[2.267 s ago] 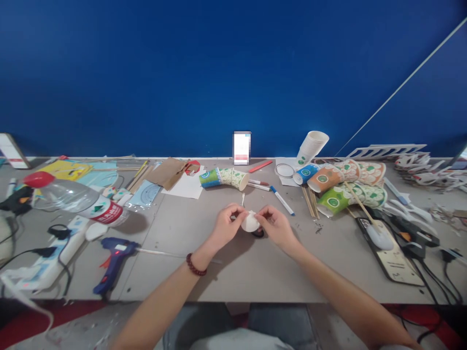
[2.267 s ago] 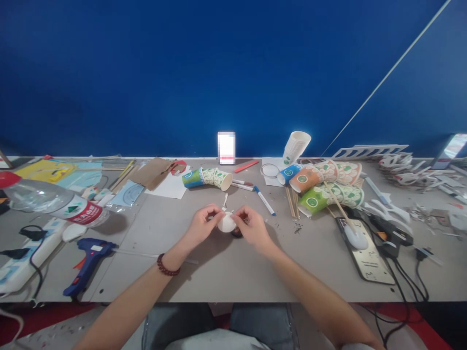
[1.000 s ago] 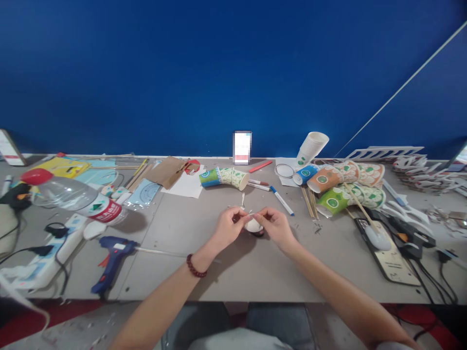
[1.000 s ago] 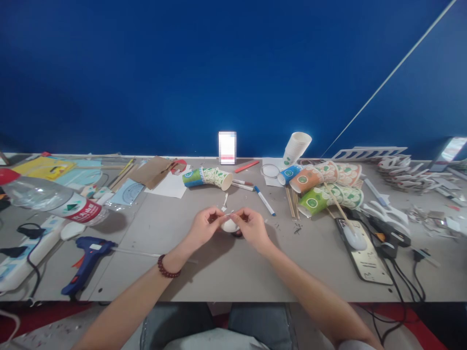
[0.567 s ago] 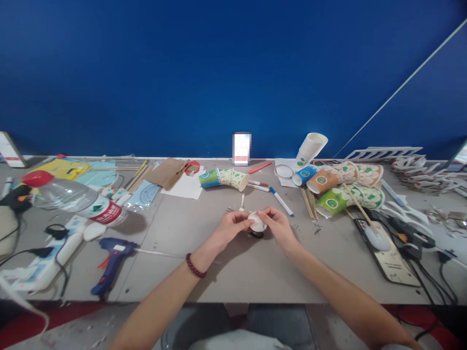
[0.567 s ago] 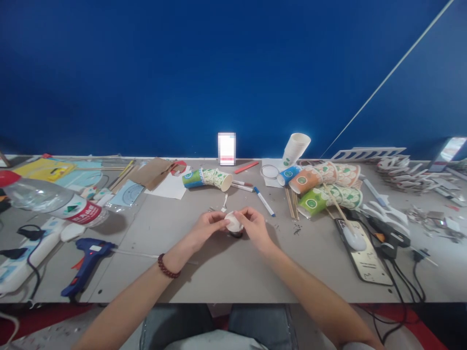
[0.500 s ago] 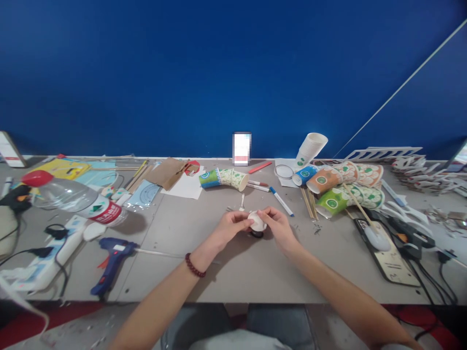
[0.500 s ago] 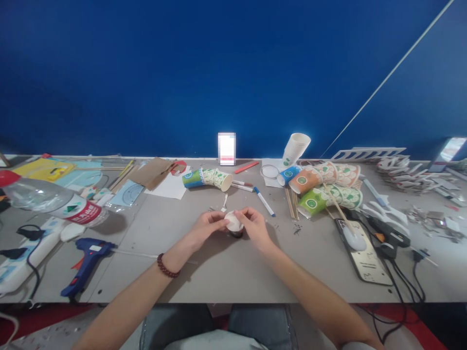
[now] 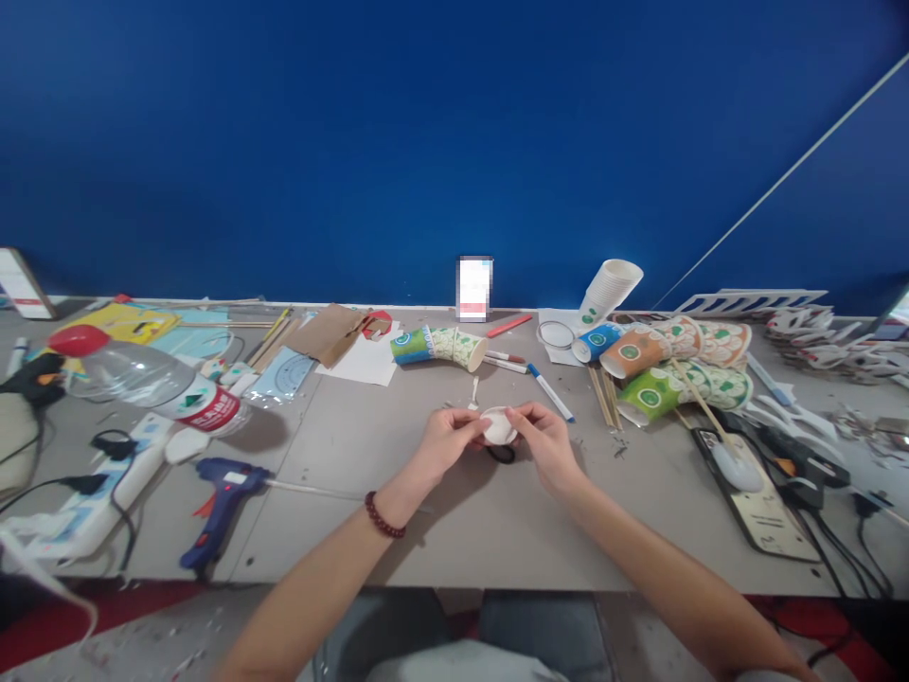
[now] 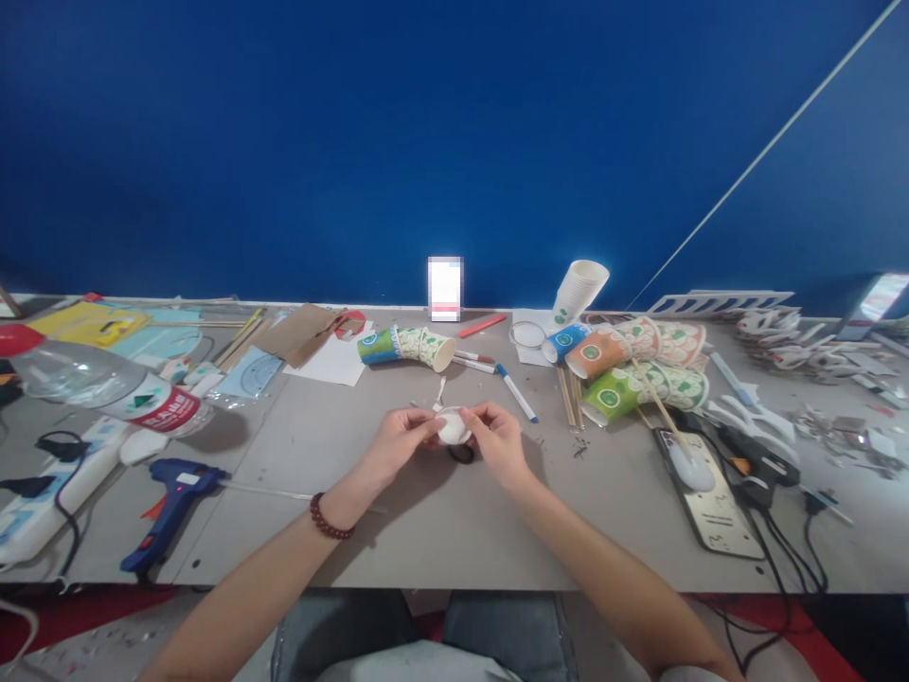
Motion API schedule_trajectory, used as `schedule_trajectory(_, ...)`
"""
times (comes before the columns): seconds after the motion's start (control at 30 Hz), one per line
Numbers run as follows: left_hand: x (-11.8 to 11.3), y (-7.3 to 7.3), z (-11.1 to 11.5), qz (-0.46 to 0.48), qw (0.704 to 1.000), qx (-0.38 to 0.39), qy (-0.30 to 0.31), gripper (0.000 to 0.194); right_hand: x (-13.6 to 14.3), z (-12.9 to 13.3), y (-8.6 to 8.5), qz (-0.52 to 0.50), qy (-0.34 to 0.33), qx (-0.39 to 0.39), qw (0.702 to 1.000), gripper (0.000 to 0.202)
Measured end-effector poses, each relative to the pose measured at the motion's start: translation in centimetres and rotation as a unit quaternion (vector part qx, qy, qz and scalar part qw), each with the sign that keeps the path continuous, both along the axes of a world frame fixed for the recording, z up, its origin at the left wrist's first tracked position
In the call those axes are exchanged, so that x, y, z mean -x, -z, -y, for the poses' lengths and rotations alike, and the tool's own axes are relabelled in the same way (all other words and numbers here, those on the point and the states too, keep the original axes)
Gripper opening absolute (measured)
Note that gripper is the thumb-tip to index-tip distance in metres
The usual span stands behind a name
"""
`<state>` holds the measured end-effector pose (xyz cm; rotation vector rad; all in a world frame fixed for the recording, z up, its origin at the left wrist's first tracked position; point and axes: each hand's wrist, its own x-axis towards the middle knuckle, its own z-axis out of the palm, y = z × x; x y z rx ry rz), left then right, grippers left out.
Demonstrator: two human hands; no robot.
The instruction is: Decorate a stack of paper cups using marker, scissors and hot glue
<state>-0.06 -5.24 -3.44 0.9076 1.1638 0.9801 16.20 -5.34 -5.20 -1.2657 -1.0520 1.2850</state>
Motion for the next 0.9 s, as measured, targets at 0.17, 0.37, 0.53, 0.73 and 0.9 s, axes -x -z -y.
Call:
schedule_trajectory(0.17, -0.1, 0.1, 0.0, -0.005, 0.999, -0.031, -0.012, 0.032, 0.0, -0.3, 0.5, -0.012, -0.003, 0.001, 1.000, 0.032)
schedule_trajectory(0.37, 0.1, 0.1, 0.1, 0.043, 0.999, 0.013, -0.005, 0.040, -0.1, -0.6, 0.7, -0.067, 0.011, 0.005, 0.998, 0.032)
schedule_trajectory(0.53, -0.1, 0.2, 0.4, 0.030, 0.999, 0.008, 0.042, 0.038, 0.2, -0.5, 0.6, -0.083, 0.018, 0.009, 0.996, 0.034)
schedule_trajectory(0.73, 0.1, 0.3, 0.0, 0.035, 0.999, -0.016, -0.032, 0.037, 0.3, -0.2, 0.1, -0.103, -0.020, 0.064, 0.992, 0.034)
schedule_trajectory(0.9, 0.6, 0.0, -0.2, 0.029, 0.999, -0.020, 0.018, 0.036, 0.5, 0.2, -0.8, -0.063, -0.101, 0.080, 0.990, 0.038)
